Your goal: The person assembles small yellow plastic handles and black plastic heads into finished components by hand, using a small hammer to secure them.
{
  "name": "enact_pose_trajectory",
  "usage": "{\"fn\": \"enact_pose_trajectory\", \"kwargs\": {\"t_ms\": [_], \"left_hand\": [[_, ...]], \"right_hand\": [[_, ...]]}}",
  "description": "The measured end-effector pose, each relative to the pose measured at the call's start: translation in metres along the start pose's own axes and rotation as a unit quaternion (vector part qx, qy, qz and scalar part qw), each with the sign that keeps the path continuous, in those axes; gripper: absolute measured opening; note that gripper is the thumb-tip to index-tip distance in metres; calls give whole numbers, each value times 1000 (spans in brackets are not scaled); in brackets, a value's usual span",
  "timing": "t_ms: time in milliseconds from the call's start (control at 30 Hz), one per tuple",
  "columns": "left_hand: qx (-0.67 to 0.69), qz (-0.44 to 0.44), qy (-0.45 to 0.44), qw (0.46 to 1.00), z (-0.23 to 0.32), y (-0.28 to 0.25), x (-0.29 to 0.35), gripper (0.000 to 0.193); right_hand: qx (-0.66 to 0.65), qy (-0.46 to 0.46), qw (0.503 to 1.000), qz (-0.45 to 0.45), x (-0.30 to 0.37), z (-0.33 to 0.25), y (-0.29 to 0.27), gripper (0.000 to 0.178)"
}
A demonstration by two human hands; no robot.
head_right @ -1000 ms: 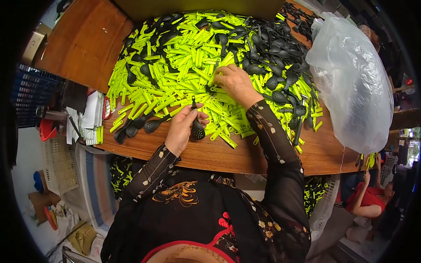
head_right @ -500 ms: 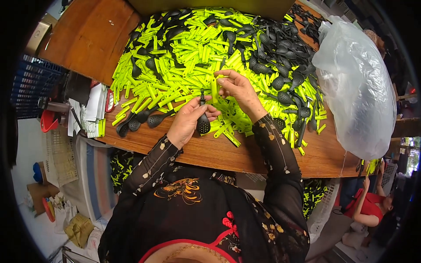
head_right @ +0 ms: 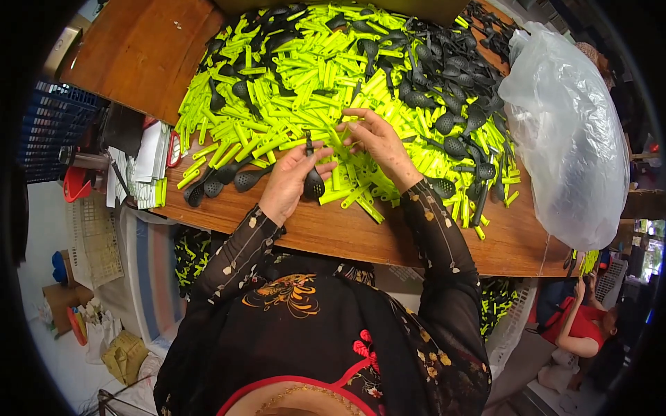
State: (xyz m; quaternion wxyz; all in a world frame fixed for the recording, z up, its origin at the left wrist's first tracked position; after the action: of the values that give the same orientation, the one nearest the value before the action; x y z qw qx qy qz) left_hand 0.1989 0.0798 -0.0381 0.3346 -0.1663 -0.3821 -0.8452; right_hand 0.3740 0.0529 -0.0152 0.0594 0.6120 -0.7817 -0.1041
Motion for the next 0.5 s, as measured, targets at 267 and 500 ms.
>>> {"fn": "enact_pose_trajectory", "kwargs": {"t_ms": [267,500], "left_hand": [[45,13,71,996,19,-11,12,37],[-26,18,34,999,7,-6,12,37]], "right_hand": [[494,-232,835,-69,18,-62,16,33],[617,-221,738,-160,41,-42,31,23]]}}
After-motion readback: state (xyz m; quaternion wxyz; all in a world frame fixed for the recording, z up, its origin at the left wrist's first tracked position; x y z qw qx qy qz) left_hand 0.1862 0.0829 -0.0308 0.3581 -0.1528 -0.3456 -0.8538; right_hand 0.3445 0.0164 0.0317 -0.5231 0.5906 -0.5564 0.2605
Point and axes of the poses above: each hand's wrist, its own x-axis away from the middle knuckle, its own y-axis out of the palm, z = x × y, the point moved 9 cm from there along -x, towards the middle knuckle, and after that the axes turned 14 degrees about -y, right-handed, at the moved point
